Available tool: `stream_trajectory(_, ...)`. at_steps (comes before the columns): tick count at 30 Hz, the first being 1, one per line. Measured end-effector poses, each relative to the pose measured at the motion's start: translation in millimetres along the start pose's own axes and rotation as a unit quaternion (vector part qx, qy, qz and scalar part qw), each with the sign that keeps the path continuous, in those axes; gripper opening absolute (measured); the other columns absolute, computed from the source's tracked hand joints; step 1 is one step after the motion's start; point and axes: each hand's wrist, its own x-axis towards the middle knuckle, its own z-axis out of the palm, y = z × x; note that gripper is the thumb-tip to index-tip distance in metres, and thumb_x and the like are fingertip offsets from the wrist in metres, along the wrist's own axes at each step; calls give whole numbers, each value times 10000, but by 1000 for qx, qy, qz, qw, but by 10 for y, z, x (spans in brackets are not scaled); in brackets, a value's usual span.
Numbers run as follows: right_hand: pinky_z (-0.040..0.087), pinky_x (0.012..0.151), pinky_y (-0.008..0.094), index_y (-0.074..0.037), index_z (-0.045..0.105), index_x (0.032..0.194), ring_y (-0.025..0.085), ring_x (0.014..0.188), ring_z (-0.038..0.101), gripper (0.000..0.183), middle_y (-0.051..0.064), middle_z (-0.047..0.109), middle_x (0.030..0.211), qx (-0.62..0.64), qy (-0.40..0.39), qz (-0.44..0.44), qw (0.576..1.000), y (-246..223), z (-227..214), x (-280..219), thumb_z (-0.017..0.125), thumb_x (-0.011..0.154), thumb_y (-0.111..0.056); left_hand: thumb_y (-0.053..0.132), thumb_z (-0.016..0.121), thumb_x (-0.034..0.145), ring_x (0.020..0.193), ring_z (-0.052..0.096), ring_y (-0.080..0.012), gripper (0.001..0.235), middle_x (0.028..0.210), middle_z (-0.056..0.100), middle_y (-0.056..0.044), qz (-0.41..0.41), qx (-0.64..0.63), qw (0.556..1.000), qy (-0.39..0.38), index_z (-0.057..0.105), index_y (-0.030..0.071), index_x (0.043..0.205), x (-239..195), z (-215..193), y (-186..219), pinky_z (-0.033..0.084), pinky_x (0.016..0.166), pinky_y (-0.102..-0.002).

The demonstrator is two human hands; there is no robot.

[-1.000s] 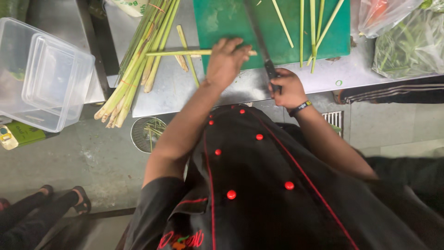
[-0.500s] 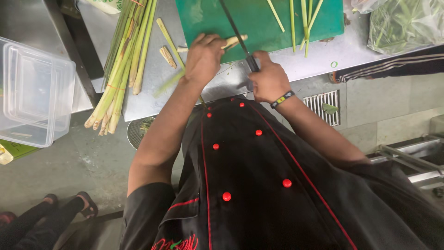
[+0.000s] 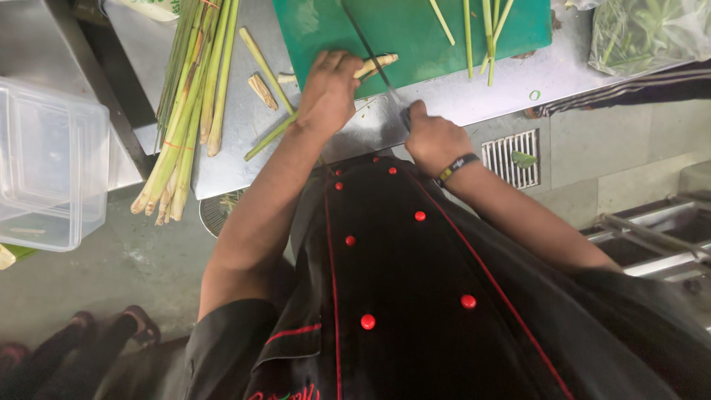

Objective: The person prepares lemongrass stalks by peeling outer layers, trimming ends, and bruising them with the back of a knife on a green cutting board. The prepared stalks are placed on the board while waste is discarded into a metal strainer.

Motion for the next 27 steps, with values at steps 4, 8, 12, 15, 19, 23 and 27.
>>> stream_trajectory(4,561,706,571,37,447,1155,469,771,709,289,261,706,810,-30,7,-2,1000,61,130,-81,463,901,-98,-76,742,792,1091,627,-378,321,1090,669,-183,36,24,999,9,658,-2,1093,37,42,9,444,1028,-485)
stream_trajectory(8,571,654,548,89,444,1173,460,738,711,299,272,699,771,-12,33,-22,999,98,230,-11,469,928,-81,-83,737,799,1074,620,-388,325,1103,666,-197,11,14,1000,-16,647,-11,1104,30,22,15,450,990,-474)
stream_trajectory(12,573,616,514,96,458,1179,425,721,721,301,232,708,772,-20,25,-19,999,159,332,53,486,945,-91,-84,731,818,1072,616,-384,317,1111,667,-188,5,10,1000,-18,641,-4,1111,63,-22,34,456,974,-473)
stream_trajectory(15,575,571,465,184,413,1258,377,693,728,453,206,708,754,-48,27,-66,996,169,482,158,516,918,-97,-90,719,822,1067,613,-377,321,1110,664,-186,10,5,1000,-13,639,-6,1121,70,-31,41,459,970,-477)
stream_trajectory(19,569,549,438,202,342,1355,336,684,724,579,173,706,811,-69,87,-94,989,102,622,377,551,900,-90,-70,722,827,1055,600,-391,311,1114,666,-190,-7,13,1000,-3,644,0,1120,60,0,30,468,948,-471)
stream_trajectory(23,575,629,465,141,573,1153,385,736,701,470,254,650,921,-37,60,-129,989,122,476,361,679,799,-151,-38,712,841,1084,604,-399,331,1129,663,-201,-9,36,999,-11,638,-16,1162,30,37,42,471,973,-480)
stream_trajectory(27,580,751,482,-74,782,745,431,809,669,170,331,526,1157,-60,56,-190,978,295,149,226,748,583,-115,8,692,873,1091,594,-417,360,1148,647,-234,-29,60,998,20,631,-26,1226,22,9,96,478,974,-494)
